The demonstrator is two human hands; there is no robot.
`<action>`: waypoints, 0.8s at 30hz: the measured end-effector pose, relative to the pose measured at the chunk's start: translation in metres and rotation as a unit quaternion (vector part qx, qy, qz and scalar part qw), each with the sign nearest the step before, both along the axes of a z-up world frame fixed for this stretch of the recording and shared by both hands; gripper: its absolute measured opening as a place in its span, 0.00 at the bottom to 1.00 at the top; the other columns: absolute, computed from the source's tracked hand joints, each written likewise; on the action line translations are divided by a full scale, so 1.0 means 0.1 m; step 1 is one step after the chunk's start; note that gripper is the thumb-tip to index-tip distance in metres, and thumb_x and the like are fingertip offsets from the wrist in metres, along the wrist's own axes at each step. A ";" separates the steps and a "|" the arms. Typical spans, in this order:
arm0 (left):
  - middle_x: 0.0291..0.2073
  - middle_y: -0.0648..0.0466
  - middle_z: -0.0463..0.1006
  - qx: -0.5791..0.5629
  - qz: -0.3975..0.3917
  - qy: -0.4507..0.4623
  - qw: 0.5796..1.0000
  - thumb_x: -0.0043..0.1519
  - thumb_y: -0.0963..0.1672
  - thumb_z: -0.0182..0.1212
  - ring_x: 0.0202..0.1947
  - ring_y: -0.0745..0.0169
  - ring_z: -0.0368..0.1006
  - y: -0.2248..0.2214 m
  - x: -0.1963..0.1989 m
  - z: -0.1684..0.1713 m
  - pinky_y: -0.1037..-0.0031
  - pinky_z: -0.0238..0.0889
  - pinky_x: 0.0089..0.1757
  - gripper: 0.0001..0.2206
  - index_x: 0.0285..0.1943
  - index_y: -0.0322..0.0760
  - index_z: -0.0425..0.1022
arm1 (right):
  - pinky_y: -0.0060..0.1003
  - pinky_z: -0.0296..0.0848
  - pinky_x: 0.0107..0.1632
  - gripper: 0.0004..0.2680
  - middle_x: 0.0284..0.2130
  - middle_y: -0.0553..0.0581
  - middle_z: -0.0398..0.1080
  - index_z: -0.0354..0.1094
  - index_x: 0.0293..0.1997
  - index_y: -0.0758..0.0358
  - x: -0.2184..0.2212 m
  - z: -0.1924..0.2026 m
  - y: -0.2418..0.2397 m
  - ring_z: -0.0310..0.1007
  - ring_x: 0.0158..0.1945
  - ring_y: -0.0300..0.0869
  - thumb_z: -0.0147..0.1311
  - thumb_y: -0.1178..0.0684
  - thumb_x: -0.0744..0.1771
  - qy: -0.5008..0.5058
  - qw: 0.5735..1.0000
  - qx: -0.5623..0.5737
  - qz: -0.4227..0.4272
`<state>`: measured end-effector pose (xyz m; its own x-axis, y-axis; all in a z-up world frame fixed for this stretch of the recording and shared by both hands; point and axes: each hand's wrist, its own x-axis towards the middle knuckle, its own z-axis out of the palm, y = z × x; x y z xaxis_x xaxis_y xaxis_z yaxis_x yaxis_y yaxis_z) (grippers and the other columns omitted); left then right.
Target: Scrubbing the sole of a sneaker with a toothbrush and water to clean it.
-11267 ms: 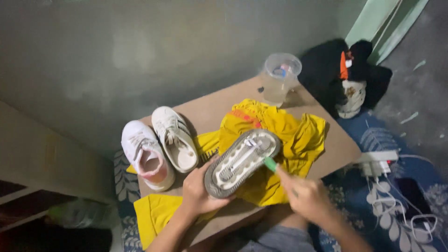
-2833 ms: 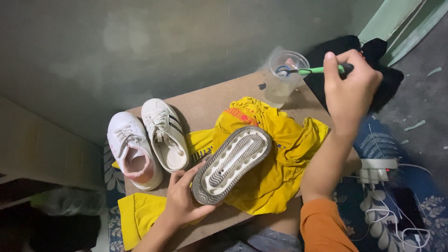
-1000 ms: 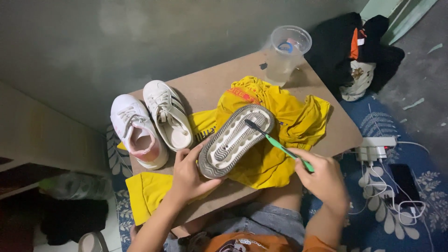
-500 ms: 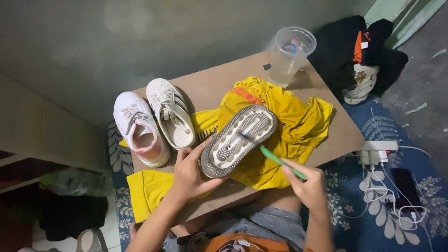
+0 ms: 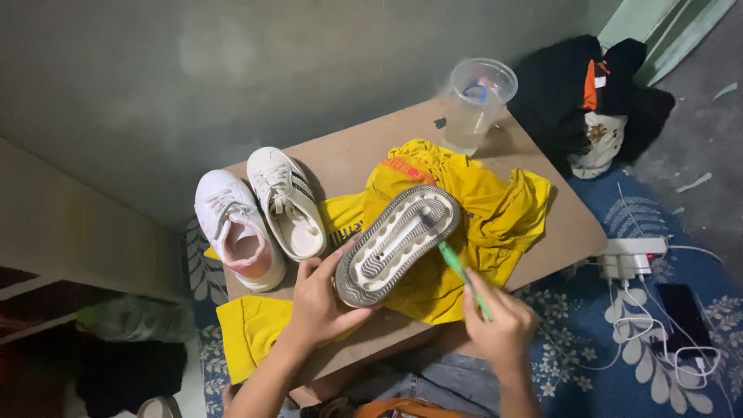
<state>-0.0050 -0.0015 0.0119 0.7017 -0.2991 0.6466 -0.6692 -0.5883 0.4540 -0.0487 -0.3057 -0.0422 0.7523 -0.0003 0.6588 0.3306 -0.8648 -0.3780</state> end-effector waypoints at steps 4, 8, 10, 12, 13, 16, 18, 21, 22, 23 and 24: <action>0.67 0.42 0.74 0.002 -0.017 0.015 1.000 0.42 0.50 0.80 0.44 0.56 0.77 0.02 -0.01 -0.01 0.68 0.61 0.54 0.47 0.68 0.21 0.62 | 0.23 0.56 0.14 0.12 0.25 0.61 0.79 0.77 0.48 0.77 -0.06 0.29 0.11 0.64 0.13 0.34 0.64 0.70 0.61 -0.008 1.000 0.006 -0.024; 0.66 0.44 0.75 -0.003 -0.006 0.031 0.999 0.42 0.51 0.79 0.41 0.56 0.73 0.02 0.00 -0.02 0.70 0.63 0.52 0.46 0.68 0.22 0.64 | 0.19 0.56 0.12 0.09 0.13 0.47 0.72 0.78 0.47 0.68 -0.05 0.07 0.04 0.60 0.11 0.29 0.61 0.63 0.63 0.054 0.985 0.084 0.144; 0.66 0.42 0.75 -0.003 -0.004 0.013 1.000 0.43 0.52 0.79 0.42 0.55 0.73 0.02 -0.01 -0.03 0.70 0.63 0.52 0.46 0.68 0.22 0.63 | 0.19 0.55 0.12 0.09 0.14 0.46 0.72 0.79 0.46 0.65 -0.02 0.09 0.05 0.59 0.12 0.29 0.61 0.62 0.63 0.057 0.982 0.090 0.153; 0.66 0.44 0.75 -0.004 -0.007 0.019 1.000 0.43 0.50 0.80 0.41 0.55 0.74 0.01 -0.02 0.03 0.69 0.63 0.52 0.45 0.68 0.23 0.63 | 0.23 0.54 0.13 0.11 0.20 0.55 0.77 0.77 0.49 0.72 0.01 0.21 0.09 0.61 0.13 0.32 0.62 0.66 0.62 0.045 0.995 0.075 0.041; 0.66 0.44 0.75 -0.003 -0.005 0.020 1.000 0.43 0.50 0.80 0.41 0.55 0.74 0.01 -0.03 0.04 0.69 0.63 0.52 0.45 0.68 0.23 0.63 | 0.23 0.54 0.13 0.11 0.20 0.55 0.77 0.77 0.49 0.72 0.00 0.25 0.12 0.61 0.13 0.32 0.62 0.66 0.62 0.046 0.995 0.075 0.043; 0.65 0.44 0.76 0.002 -0.005 0.038 0.999 0.43 0.50 0.80 0.44 0.57 0.75 0.01 -0.02 0.06 0.69 0.61 0.53 0.45 0.68 0.23 0.64 | 0.23 0.53 0.13 0.10 0.17 0.54 0.76 0.77 0.48 0.73 -0.04 0.39 0.16 0.59 0.11 0.32 0.62 0.66 0.62 0.039 0.996 0.071 0.048; 0.64 0.43 0.76 -0.007 -0.005 0.037 0.999 0.42 0.50 0.79 0.43 0.54 0.74 0.01 -0.02 0.05 0.68 0.62 0.53 0.45 0.67 0.22 0.65 | 0.25 0.52 0.16 0.12 0.12 0.47 0.71 0.78 0.48 0.69 -0.08 0.50 0.17 0.56 0.12 0.31 0.62 0.65 0.61 0.055 0.982 0.113 0.142; 0.65 0.45 0.76 -0.004 -0.006 0.032 0.999 0.42 0.51 0.80 0.41 0.56 0.73 0.02 -0.01 -0.02 0.69 0.63 0.52 0.46 0.69 0.24 0.64 | 0.22 0.53 0.15 0.12 0.18 0.50 0.77 0.78 0.48 0.66 -0.02 0.26 0.06 0.60 0.13 0.30 0.62 0.64 0.61 0.080 0.969 0.151 0.179; 0.65 0.45 0.76 -0.003 -0.005 0.032 0.999 0.42 0.51 0.80 0.41 0.56 0.73 0.00 -0.01 0.03 0.69 0.63 0.52 0.46 0.69 0.24 0.64 | 0.22 0.53 0.15 0.12 0.18 0.50 0.77 0.78 0.48 0.66 0.02 0.19 0.04 0.60 0.13 0.30 0.62 0.64 0.61 0.080 0.969 0.152 0.180; 0.65 0.45 0.77 -0.005 -0.007 0.040 0.999 0.43 0.51 0.79 0.40 0.58 0.73 -0.01 -0.01 0.08 0.71 0.62 0.52 0.45 0.69 0.24 0.65 | 0.21 0.54 0.13 0.11 0.19 0.52 0.77 0.78 0.48 0.68 0.06 0.12 0.03 0.61 0.13 0.31 0.62 0.65 0.62 0.055 0.985 0.104 0.125; 0.64 0.46 0.77 -0.007 -0.008 0.050 0.999 0.43 0.51 0.79 0.39 0.59 0.72 -0.02 -0.03 0.12 0.72 0.61 0.51 0.45 0.69 0.24 0.65 | 0.20 0.54 0.11 0.10 0.20 0.55 0.77 0.78 0.48 0.71 0.09 0.05 0.02 0.62 0.12 0.31 0.62 0.66 0.63 0.030 0.996 0.056 0.070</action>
<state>-0.0075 -0.0033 0.0240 0.7582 -0.3032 0.5772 -0.6296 -0.5708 0.5271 -0.0394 -0.3037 -0.0371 0.7880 0.0362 0.6147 0.4184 -0.7638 -0.4914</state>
